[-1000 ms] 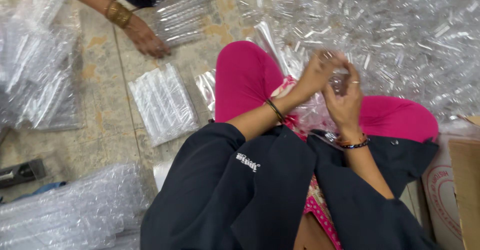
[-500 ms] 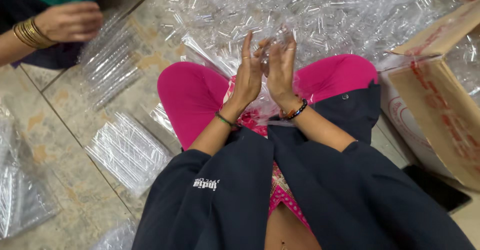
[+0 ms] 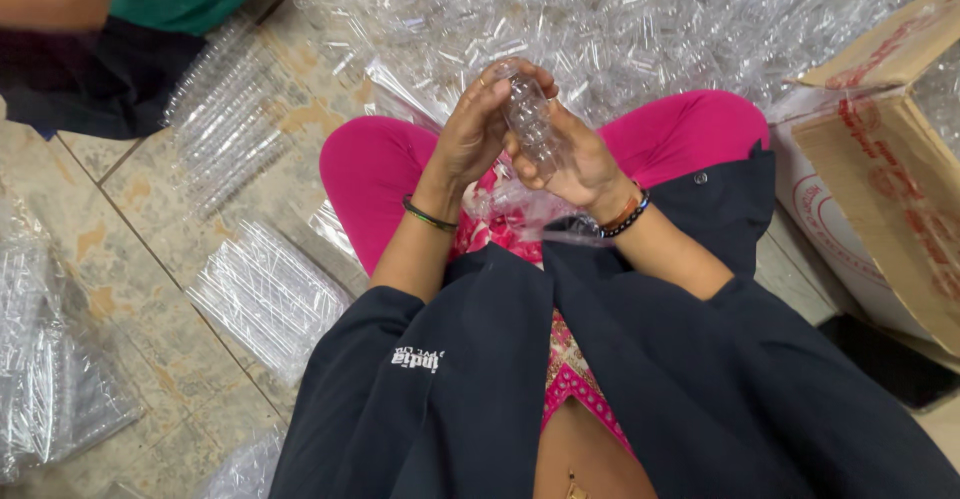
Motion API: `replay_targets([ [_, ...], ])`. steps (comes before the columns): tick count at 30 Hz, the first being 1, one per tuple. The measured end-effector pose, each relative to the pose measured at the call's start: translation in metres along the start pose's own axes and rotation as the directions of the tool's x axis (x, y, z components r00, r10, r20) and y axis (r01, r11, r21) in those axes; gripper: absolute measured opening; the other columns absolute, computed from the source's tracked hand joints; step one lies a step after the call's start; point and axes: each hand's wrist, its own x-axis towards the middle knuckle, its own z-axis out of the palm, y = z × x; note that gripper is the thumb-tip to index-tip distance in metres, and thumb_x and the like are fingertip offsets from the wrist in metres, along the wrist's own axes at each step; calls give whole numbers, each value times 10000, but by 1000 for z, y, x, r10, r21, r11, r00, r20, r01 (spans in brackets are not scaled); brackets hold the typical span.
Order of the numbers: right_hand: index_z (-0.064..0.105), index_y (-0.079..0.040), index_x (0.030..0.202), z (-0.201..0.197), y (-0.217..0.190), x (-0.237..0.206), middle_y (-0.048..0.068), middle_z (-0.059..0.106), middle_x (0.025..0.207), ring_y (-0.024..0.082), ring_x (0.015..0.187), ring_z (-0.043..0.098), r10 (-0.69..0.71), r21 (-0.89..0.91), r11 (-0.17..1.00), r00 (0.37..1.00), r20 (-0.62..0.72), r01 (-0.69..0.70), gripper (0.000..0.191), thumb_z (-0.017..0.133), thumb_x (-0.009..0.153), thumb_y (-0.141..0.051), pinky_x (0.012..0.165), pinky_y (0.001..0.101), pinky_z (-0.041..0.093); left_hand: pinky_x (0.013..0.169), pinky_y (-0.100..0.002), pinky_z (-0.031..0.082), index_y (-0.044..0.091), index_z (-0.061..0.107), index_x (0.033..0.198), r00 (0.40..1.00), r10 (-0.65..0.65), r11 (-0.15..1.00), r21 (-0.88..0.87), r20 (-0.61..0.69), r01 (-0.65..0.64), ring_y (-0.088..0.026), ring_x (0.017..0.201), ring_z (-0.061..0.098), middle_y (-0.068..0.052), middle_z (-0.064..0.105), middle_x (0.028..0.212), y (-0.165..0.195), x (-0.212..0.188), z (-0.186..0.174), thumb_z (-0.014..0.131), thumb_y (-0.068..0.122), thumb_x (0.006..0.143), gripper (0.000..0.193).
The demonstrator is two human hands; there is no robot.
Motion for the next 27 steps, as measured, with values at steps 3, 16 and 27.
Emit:
replay_targets([
  [3,573,-32,1327,-6,9,-7,157,707,1088,218,830,684,79,23,997,997,-8,-79,472,546,1076,-432,627,292,536,1147,-407,533,59,619,1216,983,17,1000,-25,182,-13,-260,1309,621,-131,645,1327,-5,-5,4,676,242,1077,237],
  [16,526,-43,1499,-52,-63,-86,62,707,1142,131,884,685,-631,-809,573,701,-333,131,508,726,1095,-278,757,273,573,858,-561,469,21,633,1204,994,-76,-430,902,-81,41,-377,964,676,-170,707,1059,-82,-92,-34,812,336,718,607],
  [27,621,-1,1373,0,-89,-72,135,678,1241,164,1101,663,-379,-992,109,925,19,65,429,790,1032,-200,968,288,545,937,-450,536,40,566,1376,973,228,-79,996,45,-27,-389,1115,649,-184,657,1238,-6,-89,-46,813,275,910,577],
])
